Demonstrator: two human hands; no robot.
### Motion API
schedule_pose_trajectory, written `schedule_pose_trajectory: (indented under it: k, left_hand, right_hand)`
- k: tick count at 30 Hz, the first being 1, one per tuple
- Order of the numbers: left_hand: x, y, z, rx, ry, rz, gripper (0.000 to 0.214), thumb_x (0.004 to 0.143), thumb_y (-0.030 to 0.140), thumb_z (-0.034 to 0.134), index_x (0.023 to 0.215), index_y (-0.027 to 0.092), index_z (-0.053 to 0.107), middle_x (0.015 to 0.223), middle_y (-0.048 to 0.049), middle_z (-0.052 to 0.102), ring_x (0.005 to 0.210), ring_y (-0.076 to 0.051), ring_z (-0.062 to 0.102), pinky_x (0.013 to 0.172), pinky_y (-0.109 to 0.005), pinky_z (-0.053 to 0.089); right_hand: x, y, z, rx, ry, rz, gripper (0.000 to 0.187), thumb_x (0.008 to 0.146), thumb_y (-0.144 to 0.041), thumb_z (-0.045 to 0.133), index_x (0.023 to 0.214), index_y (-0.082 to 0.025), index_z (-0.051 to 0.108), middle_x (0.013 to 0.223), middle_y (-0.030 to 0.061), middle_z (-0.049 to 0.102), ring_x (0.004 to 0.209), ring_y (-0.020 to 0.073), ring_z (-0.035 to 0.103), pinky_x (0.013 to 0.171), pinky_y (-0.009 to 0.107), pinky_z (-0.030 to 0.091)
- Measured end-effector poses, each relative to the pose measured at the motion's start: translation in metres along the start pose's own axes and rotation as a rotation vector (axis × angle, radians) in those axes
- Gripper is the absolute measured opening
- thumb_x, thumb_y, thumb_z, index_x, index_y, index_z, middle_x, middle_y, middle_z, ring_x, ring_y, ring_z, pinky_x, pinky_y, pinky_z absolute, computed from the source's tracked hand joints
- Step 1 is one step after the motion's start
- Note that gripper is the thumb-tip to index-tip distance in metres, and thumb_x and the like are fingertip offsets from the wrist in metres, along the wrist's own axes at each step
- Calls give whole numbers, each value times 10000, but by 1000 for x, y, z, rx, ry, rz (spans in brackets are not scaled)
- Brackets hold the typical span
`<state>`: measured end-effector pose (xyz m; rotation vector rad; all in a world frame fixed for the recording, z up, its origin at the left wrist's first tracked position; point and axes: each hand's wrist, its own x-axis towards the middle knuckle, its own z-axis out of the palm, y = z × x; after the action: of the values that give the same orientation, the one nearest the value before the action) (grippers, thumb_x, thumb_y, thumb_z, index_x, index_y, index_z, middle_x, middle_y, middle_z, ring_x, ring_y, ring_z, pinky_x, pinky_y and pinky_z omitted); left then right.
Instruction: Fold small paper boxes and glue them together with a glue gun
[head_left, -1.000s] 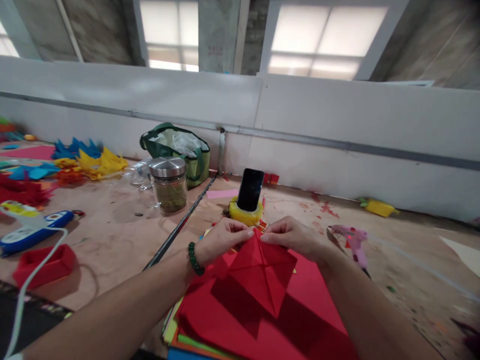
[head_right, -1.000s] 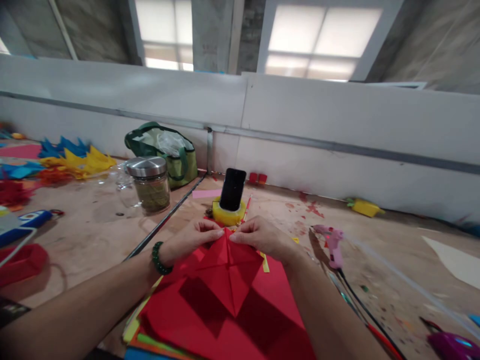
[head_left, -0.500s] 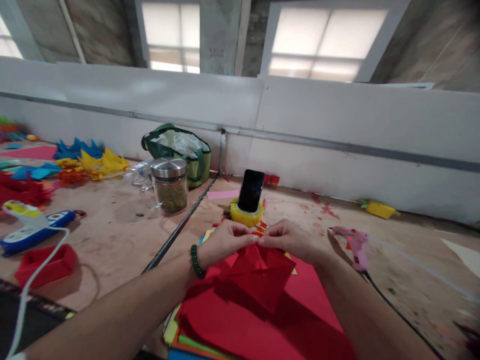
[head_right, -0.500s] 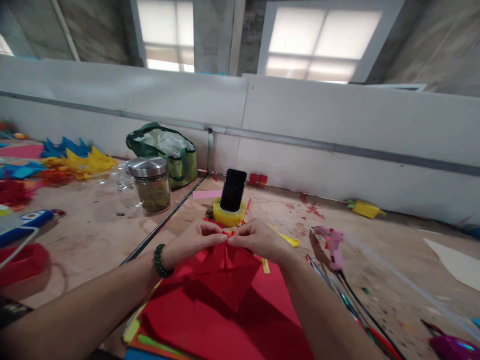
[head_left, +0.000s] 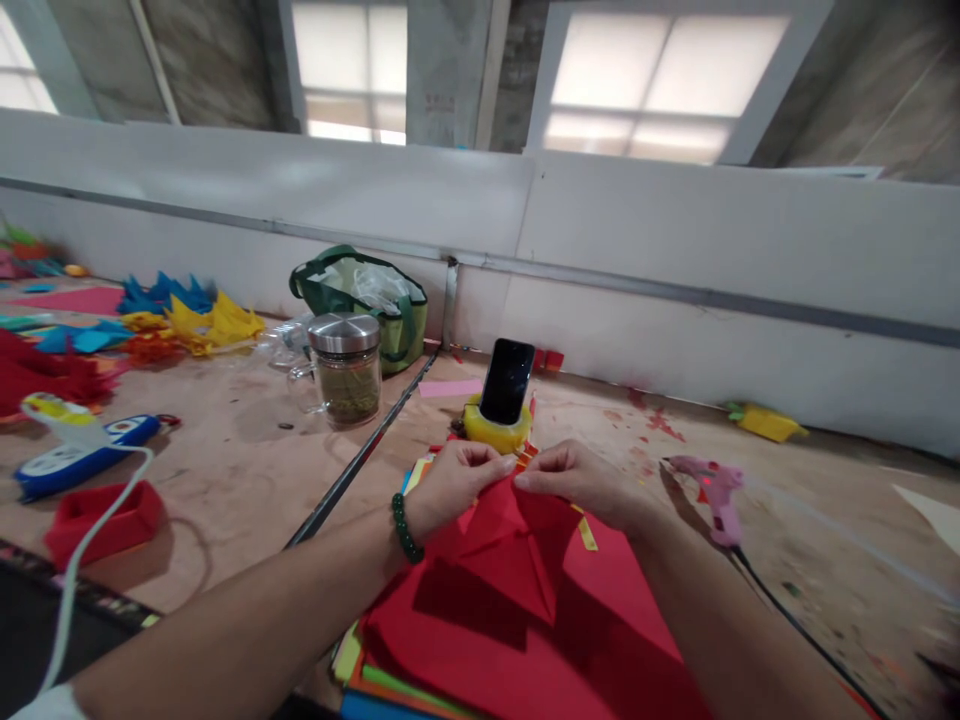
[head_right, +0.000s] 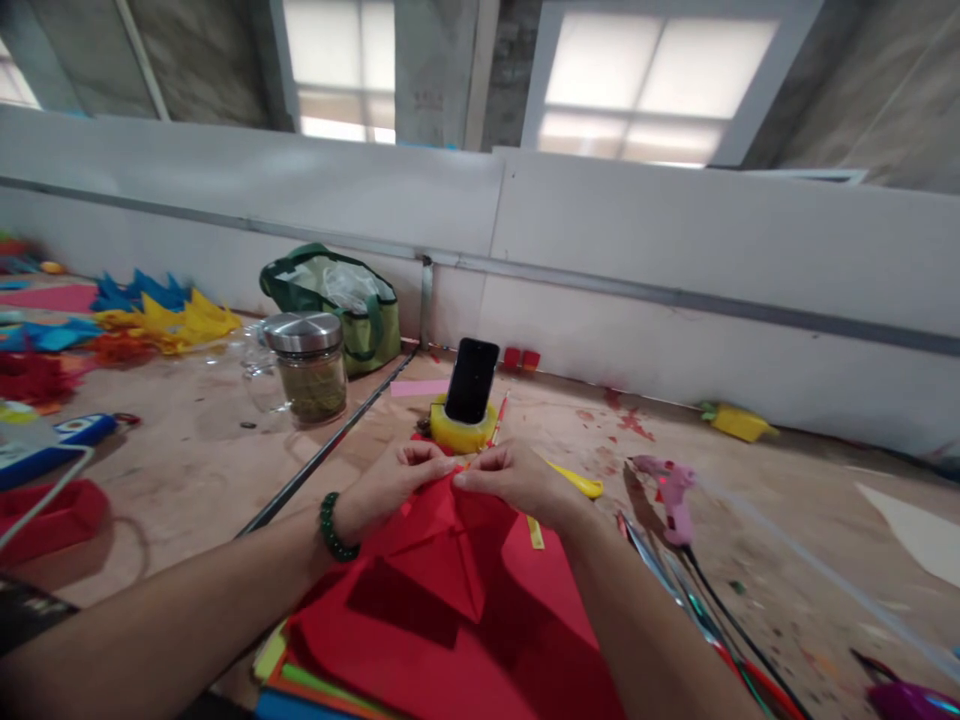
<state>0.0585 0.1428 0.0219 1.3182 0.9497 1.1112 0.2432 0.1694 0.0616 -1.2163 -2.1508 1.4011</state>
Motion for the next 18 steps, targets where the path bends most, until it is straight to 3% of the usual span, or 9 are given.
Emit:
schedule_pose_trajectory:
  k: [4,8,18]
  left_hand:
    - [0,2,-1,16,-21,-36,452,643,568,697,596,136,574,505,60,395,460,-59,278,448,-223,181]
    - [-3,7,0,30,15,-9,392,624,490,721,581,124,590,532,35,464,506,-70,335,477,-219,218]
    - [-4,8,1,8,84,53,335,634,433,694,568,130,568,558,26,490,548,-84,384,536,-227,285]
  right_hand:
    - [0,1,1,-34,-4,-22,424,769,-518,634,563,-163,525,513,-82,281,494,66,191,469,267,116]
    - [-2,-3,2,-51,-34,-53,419,791,-488,605,542,-172,487,505,-84,264,487,66,199,471,261,128]
    - [-6,-4,-8,105,-79,15,293,716,-385,673,558,-149,603,502,-61,411,487,61,323,465,213,254]
